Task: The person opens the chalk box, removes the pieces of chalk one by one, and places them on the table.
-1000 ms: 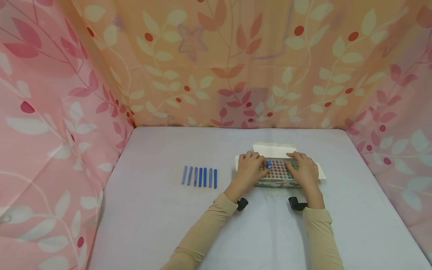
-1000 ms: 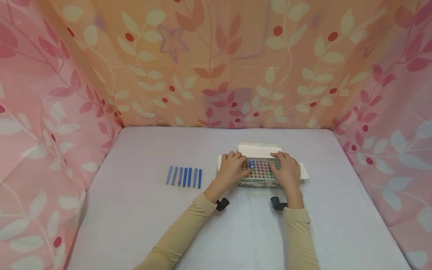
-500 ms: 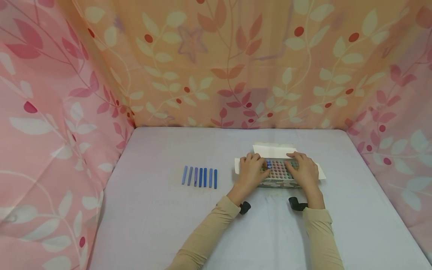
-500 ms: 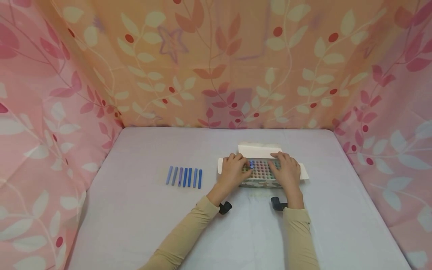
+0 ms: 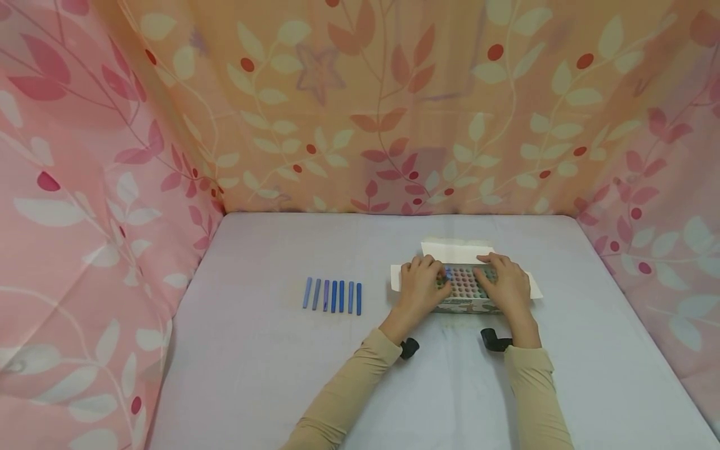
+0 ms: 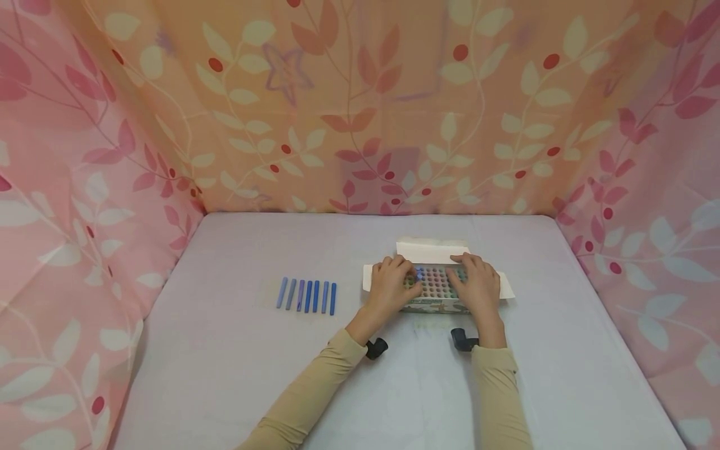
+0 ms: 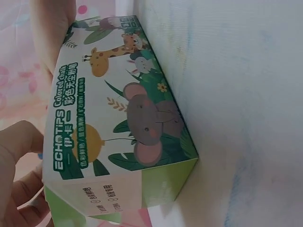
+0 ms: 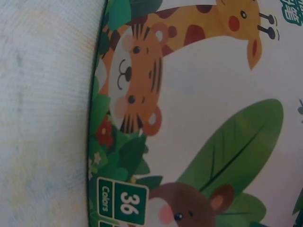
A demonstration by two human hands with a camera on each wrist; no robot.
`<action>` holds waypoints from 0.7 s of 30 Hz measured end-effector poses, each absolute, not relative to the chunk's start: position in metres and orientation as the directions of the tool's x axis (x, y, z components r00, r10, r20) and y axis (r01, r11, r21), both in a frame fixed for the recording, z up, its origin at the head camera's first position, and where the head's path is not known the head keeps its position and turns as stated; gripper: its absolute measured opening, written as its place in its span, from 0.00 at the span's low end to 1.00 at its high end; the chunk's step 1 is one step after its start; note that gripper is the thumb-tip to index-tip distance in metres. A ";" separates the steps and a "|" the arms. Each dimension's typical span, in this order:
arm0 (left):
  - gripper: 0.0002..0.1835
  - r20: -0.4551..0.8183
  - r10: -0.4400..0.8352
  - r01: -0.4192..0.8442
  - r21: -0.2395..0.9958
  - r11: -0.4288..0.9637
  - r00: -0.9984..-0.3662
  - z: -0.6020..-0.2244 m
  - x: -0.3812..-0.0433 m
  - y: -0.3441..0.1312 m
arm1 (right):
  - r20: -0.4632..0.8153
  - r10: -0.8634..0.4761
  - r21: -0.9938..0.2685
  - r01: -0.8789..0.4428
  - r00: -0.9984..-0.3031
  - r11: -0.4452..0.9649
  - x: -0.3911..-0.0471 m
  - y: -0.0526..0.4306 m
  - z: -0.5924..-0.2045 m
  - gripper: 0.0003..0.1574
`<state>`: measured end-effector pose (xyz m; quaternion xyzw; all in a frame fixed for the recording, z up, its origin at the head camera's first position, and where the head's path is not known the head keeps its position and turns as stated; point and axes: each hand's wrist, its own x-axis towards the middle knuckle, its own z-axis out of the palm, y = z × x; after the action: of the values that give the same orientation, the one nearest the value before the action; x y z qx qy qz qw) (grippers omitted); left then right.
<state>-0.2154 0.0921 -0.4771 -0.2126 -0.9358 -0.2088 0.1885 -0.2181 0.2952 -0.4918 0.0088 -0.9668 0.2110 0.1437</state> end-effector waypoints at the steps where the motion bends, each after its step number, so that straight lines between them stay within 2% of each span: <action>1: 0.06 0.445 0.316 0.480 0.326 0.815 -0.838 -0.477 -0.216 0.092 | 0.283 0.042 -0.403 -0.079 -0.958 0.912 -0.218 0.295 -0.492 0.25; 8: 0.06 0.452 0.294 0.491 0.415 0.766 -0.842 -0.476 -0.219 0.090 | 0.299 0.034 -0.393 -0.091 -0.954 0.915 -0.218 0.295 -0.492 0.24; 21: 0.05 0.529 0.251 0.532 0.488 0.692 -0.811 -0.467 -0.220 0.085 | 0.285 0.045 -0.404 -0.077 -0.958 0.911 -0.219 0.295 -0.492 0.25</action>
<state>-0.2202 0.0853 -0.4669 -0.2189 -0.8940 -0.3260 0.2159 -0.2185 0.2946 -0.4923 0.0083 -0.9667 0.2103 0.1455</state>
